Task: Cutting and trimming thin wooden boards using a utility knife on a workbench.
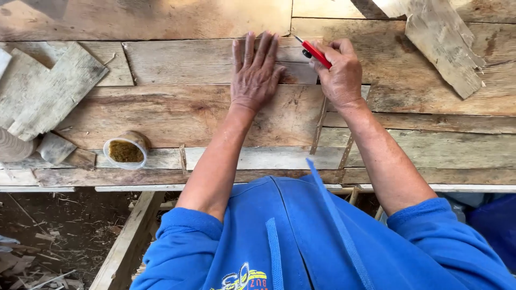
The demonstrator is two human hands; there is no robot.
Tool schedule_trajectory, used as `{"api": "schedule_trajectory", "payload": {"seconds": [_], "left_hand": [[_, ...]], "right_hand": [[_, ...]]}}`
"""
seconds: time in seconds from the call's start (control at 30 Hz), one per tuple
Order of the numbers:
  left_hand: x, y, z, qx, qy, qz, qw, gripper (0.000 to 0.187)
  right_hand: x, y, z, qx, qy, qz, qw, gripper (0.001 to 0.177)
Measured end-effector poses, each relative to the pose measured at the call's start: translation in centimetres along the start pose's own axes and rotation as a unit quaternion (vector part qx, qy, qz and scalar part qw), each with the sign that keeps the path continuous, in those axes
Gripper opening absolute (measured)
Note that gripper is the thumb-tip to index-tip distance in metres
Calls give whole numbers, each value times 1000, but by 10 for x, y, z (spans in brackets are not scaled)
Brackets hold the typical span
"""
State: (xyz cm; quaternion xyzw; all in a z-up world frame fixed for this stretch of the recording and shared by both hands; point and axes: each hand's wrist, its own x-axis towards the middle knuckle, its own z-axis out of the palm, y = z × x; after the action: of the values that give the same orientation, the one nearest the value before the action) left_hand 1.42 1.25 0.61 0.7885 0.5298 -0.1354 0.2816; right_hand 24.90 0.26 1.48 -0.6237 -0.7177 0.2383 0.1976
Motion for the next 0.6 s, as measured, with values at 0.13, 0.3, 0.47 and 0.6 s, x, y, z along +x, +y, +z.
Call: {"api": "schedule_trajectory", "payload": {"seconds": [0.13, 0.3, 0.47, 0.6], "left_hand": [[1, -5, 26, -4, 145, 19, 989, 66], [0, -2, 19, 0, 86, 3, 996, 64], [-2, -6, 36, 15, 167, 32, 985, 56], [6, -9, 32, 8, 173, 33, 984, 51]], "right_hand": [[11, -1, -21, 136, -90, 104, 981, 36], [25, 7, -75, 113, -139, 19, 984, 45], [33, 30, -99, 15, -159, -101, 982, 33], [48, 23, -107, 29, -173, -108, 979, 36]]}}
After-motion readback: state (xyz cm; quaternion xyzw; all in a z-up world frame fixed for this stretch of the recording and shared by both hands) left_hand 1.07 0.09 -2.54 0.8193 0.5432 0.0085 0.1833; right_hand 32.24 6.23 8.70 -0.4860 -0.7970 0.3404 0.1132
